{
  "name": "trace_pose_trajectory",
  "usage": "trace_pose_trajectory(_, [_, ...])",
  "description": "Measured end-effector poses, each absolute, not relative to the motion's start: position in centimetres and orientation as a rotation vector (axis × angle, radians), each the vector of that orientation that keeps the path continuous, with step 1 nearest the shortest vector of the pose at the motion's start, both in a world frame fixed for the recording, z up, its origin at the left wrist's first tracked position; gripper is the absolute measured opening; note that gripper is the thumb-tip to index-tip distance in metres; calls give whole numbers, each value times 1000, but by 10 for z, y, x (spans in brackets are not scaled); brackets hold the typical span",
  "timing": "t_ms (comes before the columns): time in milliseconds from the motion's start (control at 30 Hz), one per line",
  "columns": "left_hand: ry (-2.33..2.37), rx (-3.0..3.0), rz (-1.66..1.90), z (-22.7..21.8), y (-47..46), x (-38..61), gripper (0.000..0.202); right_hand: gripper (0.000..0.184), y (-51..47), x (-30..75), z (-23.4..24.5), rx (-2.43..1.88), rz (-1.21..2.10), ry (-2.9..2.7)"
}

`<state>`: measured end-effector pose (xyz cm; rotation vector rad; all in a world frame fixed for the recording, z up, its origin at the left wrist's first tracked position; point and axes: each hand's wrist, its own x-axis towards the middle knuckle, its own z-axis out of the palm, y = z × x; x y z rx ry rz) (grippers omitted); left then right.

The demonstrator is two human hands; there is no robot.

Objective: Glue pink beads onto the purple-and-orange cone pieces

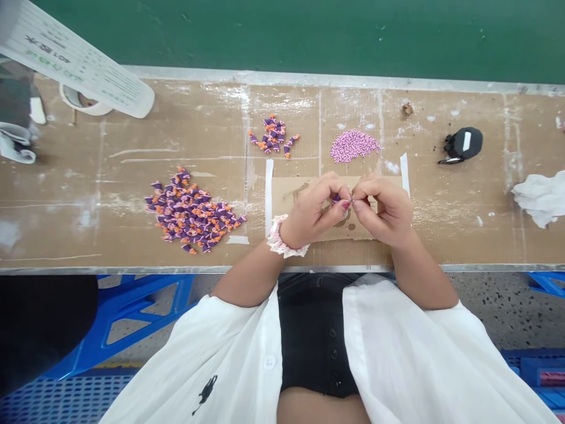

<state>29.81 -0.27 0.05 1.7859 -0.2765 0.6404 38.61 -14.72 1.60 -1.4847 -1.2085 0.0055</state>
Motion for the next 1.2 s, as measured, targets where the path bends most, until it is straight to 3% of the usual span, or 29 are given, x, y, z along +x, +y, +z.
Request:
trace_pose_trajectory(533, [-215,1697,476,3,-4,296,26,19,-147,385,18,-1500,-65,-1195])
trace_pose_trajectory(1200, [-312,1839,667,1,-3,297,11,15,-146,384,23,-1477,72,-1176])
